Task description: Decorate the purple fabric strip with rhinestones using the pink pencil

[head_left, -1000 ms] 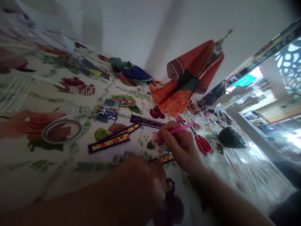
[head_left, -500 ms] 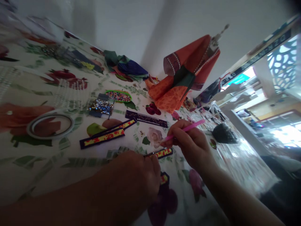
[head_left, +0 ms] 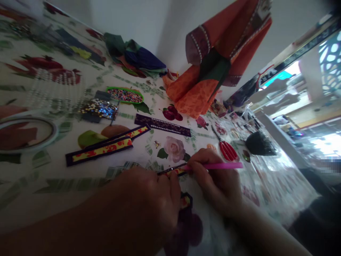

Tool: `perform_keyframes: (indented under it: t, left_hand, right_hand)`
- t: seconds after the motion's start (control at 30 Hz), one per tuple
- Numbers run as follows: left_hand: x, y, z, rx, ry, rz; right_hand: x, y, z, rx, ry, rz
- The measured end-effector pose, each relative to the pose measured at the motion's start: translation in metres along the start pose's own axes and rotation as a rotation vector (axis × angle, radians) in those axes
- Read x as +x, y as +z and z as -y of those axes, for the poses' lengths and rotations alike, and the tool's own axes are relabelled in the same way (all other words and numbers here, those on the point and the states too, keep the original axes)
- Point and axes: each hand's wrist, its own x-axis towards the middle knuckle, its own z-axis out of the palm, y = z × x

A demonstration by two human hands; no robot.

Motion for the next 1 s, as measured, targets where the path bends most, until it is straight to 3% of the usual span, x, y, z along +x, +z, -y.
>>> perform_keyframes:
  t: [0.3,1.0]
  left_hand:
    - [0.0018,0.0017,-0.0008,0.103,0.0,-0.072]
    - [0.0019,0.0013,-0.0011,0.057,0.001,-0.044]
  right_hand:
    - [0.0025,0.0062,0.0015,-0.007,-0.063,0.031]
    - [0.0054,0.0092,0.0032,-0.009,-0.055,0.036]
